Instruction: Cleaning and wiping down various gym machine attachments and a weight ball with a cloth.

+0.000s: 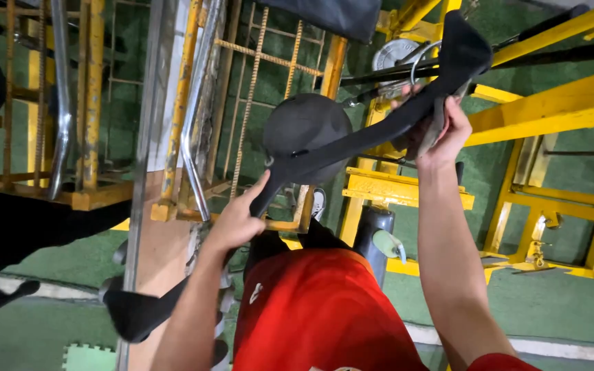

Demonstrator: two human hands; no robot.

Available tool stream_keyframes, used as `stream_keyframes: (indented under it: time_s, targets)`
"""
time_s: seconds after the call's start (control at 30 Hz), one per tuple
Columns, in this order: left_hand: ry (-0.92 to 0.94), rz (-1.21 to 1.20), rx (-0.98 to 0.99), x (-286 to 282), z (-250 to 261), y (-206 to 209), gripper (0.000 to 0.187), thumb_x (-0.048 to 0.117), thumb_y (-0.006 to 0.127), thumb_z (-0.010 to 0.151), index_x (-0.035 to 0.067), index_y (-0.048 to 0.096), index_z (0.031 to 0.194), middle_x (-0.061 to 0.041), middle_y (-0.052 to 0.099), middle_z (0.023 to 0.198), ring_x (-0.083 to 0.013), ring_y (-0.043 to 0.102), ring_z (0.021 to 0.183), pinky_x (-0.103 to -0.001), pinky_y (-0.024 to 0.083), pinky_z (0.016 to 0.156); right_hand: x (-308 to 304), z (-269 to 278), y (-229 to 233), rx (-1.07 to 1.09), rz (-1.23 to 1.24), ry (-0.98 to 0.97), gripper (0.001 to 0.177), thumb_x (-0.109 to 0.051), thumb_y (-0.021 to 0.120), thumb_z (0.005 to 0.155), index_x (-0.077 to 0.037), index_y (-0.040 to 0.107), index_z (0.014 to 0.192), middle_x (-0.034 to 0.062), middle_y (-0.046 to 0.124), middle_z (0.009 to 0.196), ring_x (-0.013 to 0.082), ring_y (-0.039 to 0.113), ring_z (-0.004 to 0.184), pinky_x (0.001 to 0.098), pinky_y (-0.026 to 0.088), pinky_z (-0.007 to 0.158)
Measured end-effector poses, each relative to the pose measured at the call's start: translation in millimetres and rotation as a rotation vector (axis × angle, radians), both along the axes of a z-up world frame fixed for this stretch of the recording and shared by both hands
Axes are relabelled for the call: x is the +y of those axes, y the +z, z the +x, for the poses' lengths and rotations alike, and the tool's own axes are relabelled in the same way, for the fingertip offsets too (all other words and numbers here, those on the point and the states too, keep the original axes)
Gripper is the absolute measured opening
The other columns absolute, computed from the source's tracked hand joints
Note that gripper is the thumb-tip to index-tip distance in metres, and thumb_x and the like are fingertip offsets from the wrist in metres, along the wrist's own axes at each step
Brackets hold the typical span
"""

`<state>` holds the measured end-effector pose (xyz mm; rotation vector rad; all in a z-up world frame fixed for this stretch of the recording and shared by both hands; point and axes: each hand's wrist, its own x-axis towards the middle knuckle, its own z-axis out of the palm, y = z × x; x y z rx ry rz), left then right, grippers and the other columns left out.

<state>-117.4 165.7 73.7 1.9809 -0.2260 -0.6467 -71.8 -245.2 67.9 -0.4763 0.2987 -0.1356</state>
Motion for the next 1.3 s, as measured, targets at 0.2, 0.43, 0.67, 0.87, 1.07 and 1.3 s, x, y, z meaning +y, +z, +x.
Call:
stream_keyframes:
  time_s: [0.2,0.43,0.67,0.87,1.07,1.3]
  targets:
    - [-0.198,0.113,0.376,10,19,34,0.112,-0.003,0.065,0.064,0.034,0.023,0.16,-0.013,0.067,0.097,-0.0229,0.066,0.083,-0.033,0.052,0.076,0,18,3,0.029,-0.32,0.006,0.04,-0.022,0.064,0.104,-0.018,0.039,0.135,0.0171,0.063,0.116,0.0356,0.067,0.107,0.0611,0.058,0.101]
    - [-0.404,0.28,0.567,21,25,45,0.097,0.005,0.058,0.079,0.04,0.021,0.162,-0.006,0.062,0.084,-0.0189,0.061,0.064,-0.036,0.051,0.062,26,53,0,0.025,-0.521,-0.016,0.044,-0.022,0.072,0.102,-0.014,0.042,0.133,0.012,0.062,0.112,0.0291,0.067,0.096,0.0507,0.06,0.088]
    - [-0.389,0.078,0.998,12,32,5,0.057,0.026,0.058,0.097,0.021,0.035,0.149,-0.008,0.071,0.08,-0.0169,0.071,0.061,-0.033,0.058,0.054,12,72,-48,0.265,-0.819,-0.235,0.06,-0.018,0.088,0.089,-0.003,0.046,0.129,0.0084,0.061,0.121,0.0179,0.064,0.107,0.0335,0.057,0.095]
    - [-0.522,0.281,0.627,-17,51,-20,0.044,0.047,0.059,0.099,0.009,0.059,0.122,-0.008,0.077,0.08,-0.0163,0.074,0.062,-0.031,0.061,0.056,-11,92,-91,0.414,-0.937,-0.283,0.07,-0.019,0.093,0.081,-0.002,0.042,0.126,0.0106,0.06,0.12,0.0183,0.063,0.106,0.0345,0.057,0.093]
    - [-0.433,0.345,0.561,-24,69,-31,0.053,0.058,0.059,0.093,0.009,0.073,0.105,-0.013,0.08,0.081,-0.0187,0.078,0.067,-0.034,0.062,0.065,-20,102,-107,0.439,-1.083,-0.277,0.072,-0.013,0.093,0.082,-0.003,0.039,0.128,0.0099,0.059,0.12,0.0184,0.061,0.109,0.0355,0.054,0.097]
    - [-0.46,0.677,0.23,-40,69,-49,0.086,0.085,0.044,0.08,0.016,0.077,0.116,-0.014,0.077,0.102,-0.0338,0.073,0.105,-0.05,0.057,0.09,-13,111,-90,0.428,-1.125,-0.276,0.071,-0.006,0.09,0.082,-0.005,0.036,0.129,0.0085,0.057,0.118,0.0193,0.06,0.108,0.0354,0.054,0.097]
